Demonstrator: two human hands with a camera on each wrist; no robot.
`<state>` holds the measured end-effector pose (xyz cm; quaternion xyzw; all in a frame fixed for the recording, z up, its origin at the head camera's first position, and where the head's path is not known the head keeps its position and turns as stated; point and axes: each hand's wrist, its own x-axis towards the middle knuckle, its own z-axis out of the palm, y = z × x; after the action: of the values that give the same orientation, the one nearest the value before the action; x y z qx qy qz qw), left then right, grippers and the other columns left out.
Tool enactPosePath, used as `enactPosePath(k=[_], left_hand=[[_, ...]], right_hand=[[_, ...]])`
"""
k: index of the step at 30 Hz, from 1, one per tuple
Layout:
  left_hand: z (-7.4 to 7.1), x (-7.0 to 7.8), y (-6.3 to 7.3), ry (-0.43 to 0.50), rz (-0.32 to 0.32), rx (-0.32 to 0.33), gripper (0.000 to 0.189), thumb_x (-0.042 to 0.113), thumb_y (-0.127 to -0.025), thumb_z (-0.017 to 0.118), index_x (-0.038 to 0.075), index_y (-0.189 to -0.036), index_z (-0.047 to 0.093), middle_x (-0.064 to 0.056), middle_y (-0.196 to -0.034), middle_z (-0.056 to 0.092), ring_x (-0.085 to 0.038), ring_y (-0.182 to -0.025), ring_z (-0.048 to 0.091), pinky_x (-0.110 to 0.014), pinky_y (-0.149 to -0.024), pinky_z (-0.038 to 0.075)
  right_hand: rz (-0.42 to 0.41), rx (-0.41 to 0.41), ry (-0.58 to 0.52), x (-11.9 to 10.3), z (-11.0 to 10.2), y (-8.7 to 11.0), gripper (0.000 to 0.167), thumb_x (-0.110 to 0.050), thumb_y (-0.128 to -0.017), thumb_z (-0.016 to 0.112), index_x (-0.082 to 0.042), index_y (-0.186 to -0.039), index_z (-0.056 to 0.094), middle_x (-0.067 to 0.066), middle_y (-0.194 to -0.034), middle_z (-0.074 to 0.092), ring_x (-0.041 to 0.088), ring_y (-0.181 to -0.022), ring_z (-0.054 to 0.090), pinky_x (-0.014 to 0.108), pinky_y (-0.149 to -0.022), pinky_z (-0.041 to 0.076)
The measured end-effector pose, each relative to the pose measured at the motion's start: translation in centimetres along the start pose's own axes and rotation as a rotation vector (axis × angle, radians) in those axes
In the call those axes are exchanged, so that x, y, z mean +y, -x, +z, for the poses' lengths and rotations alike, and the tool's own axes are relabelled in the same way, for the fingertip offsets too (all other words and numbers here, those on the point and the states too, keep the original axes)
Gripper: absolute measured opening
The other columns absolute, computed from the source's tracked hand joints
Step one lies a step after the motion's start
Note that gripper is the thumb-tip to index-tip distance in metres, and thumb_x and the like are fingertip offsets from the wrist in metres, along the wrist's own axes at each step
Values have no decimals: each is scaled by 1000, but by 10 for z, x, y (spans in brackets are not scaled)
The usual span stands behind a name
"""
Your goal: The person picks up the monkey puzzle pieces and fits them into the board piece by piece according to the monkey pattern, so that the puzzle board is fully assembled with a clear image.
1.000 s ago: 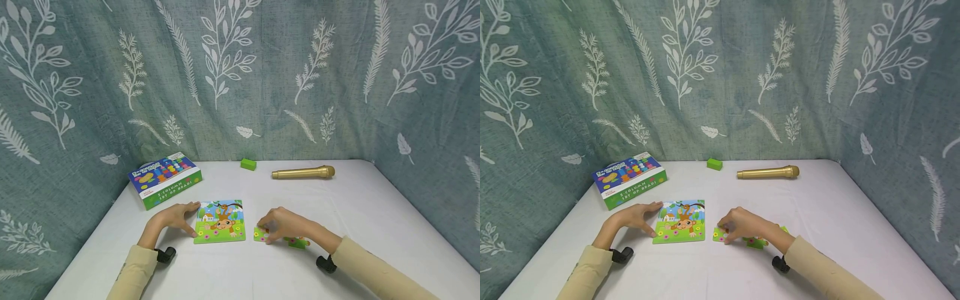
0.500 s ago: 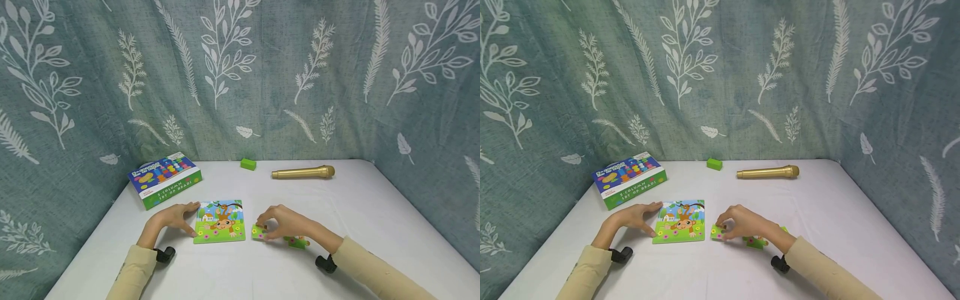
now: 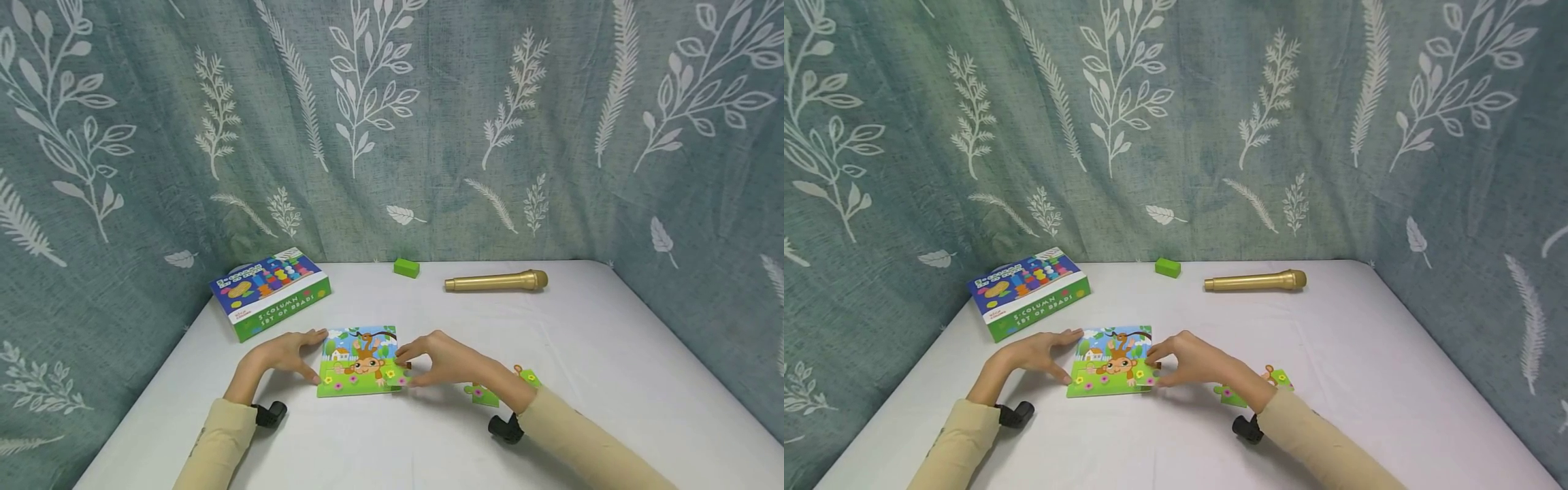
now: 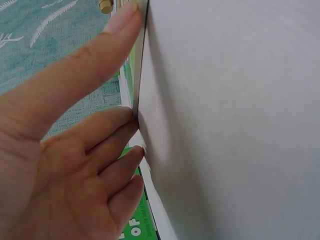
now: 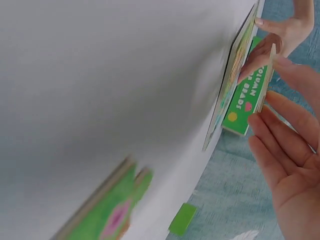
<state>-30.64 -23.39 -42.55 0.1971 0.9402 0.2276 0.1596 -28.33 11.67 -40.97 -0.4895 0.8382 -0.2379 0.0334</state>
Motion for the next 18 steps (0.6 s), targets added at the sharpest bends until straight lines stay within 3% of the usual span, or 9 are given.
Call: enactPosePath(k=[10, 18], left_hand=[[1, 1, 0, 3, 4, 1, 99, 32, -67, 88, 8, -148, 38, -17, -154, 29, -38, -142, 23, -57, -113, 20], [0, -1, 0, 0, 27, -2, 97, 32, -68, 88, 7, -148, 39, -16, -154, 30, -38, -141, 24, -57, -113, 20]], right_hand=[[-56, -20, -33, -15, 13, -33, 35, -18, -81, 78, -8, -114, 72, 5, -123, 66, 11, -112, 61, 28, -89, 52], [-62, -55, -21, -20, 23, -55, 35, -18, -82, 78, -7, -115, 72, 6, -122, 66, 9, -102, 64, 25, -85, 53]])
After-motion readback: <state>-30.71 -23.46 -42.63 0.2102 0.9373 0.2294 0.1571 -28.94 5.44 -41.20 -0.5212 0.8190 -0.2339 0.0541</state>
